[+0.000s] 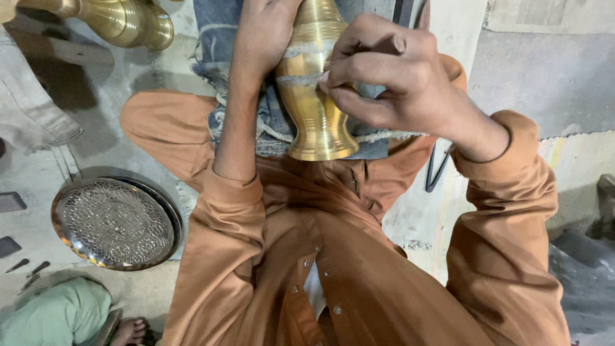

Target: The person holds a brass vase and uses a small metal tool to engrave decorative lines and patterns on its surface. The person rotates the vase to access different areas while continuing to carve the design.

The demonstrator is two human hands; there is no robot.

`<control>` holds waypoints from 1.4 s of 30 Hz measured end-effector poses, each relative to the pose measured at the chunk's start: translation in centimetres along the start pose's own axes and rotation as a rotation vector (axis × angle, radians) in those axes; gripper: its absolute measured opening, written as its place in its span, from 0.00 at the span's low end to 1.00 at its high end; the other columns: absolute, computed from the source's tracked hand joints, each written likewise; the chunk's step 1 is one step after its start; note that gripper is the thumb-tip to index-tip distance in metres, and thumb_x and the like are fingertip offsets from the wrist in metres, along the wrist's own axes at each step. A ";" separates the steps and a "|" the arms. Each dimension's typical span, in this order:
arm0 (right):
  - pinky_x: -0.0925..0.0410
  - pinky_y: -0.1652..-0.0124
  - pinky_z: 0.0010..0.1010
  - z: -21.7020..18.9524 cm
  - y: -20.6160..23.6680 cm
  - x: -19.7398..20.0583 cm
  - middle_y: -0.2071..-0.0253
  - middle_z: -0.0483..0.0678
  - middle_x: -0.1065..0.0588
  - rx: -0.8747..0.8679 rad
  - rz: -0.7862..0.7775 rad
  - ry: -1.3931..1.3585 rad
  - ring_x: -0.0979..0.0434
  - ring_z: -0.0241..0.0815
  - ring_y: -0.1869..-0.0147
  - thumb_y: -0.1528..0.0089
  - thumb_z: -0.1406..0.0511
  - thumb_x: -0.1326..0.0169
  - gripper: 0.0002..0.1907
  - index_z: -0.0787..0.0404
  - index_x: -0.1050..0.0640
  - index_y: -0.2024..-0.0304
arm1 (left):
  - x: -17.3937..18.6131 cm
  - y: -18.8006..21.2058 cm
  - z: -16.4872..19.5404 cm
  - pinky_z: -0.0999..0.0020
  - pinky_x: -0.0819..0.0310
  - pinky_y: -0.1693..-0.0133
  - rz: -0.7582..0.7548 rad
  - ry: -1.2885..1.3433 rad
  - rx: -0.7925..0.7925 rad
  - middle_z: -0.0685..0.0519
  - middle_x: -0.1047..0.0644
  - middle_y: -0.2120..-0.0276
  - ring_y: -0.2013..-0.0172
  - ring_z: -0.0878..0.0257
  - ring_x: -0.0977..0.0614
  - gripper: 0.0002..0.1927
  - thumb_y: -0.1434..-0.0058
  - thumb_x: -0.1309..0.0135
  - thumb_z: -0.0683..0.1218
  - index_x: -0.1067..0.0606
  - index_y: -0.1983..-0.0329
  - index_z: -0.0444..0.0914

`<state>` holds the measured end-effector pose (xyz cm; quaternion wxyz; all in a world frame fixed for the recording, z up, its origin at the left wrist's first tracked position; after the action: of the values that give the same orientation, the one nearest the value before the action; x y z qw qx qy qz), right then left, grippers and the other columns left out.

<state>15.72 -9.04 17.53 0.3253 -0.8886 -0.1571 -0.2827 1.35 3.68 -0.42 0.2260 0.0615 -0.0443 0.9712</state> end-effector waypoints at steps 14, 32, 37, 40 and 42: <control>0.26 0.60 0.27 1.9 -0.4 0.3 0.55 0.53 0.25 0.041 -0.129 -0.199 0.18 0.42 0.56 0.34 0.75 0.35 0.07 0.69 0.20 0.55 | 0.1 -0.1 0.9 0.68 0.26 0.64 -0.013 0.155 0.027 0.57 0.23 0.71 0.68 0.72 0.25 0.14 0.28 0.45 0.46 0.24 0.61 0.28; 0.25 0.59 0.27 2.4 -0.8 -0.3 0.53 0.52 0.24 0.107 -0.177 -0.247 0.18 0.42 0.57 0.35 0.74 0.35 0.06 0.69 0.20 0.57 | 0.8 0.2 1.2 0.70 0.31 0.62 -0.067 0.340 0.033 0.60 0.27 0.68 0.66 0.73 0.28 0.11 0.25 0.44 0.46 0.25 0.57 0.32; 0.26 0.61 0.27 3.0 -1.2 -0.3 0.55 0.51 0.24 0.105 -0.222 -0.314 0.19 0.42 0.57 0.38 0.75 0.36 0.05 0.69 0.19 0.59 | 1.0 0.2 1.5 0.71 0.34 0.64 -0.067 0.320 0.039 0.61 0.29 0.69 0.67 0.73 0.30 0.12 0.24 0.43 0.46 0.26 0.59 0.32; 0.26 0.60 0.27 2.7 -1.2 -0.3 0.55 0.51 0.25 0.104 -0.202 -0.292 0.19 0.43 0.56 0.36 0.75 0.36 0.05 0.68 0.19 0.59 | 1.1 0.2 1.7 0.71 0.32 0.63 -0.055 0.312 0.036 0.61 0.28 0.68 0.67 0.73 0.29 0.12 0.25 0.43 0.47 0.26 0.58 0.32; 0.26 0.60 0.27 2.6 -1.3 -0.3 0.54 0.51 0.25 0.096 -0.210 -0.314 0.19 0.42 0.56 0.36 0.75 0.36 0.05 0.69 0.20 0.59 | 1.1 0.3 1.9 0.70 0.31 0.60 -0.065 0.358 0.012 0.60 0.27 0.66 0.64 0.72 0.28 0.12 0.24 0.43 0.47 0.26 0.56 0.32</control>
<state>15.94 -6.35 16.33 0.3077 -0.8839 -0.3110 -0.1653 0.46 3.65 1.58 0.2613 -0.1098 0.0045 0.9590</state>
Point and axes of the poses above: each hand's wrist, its own y-axis away from the middle knuckle, its own x-axis out of the back of the hand, z = x × y, the point moved 5 cm from there along -y, towards the middle knuckle
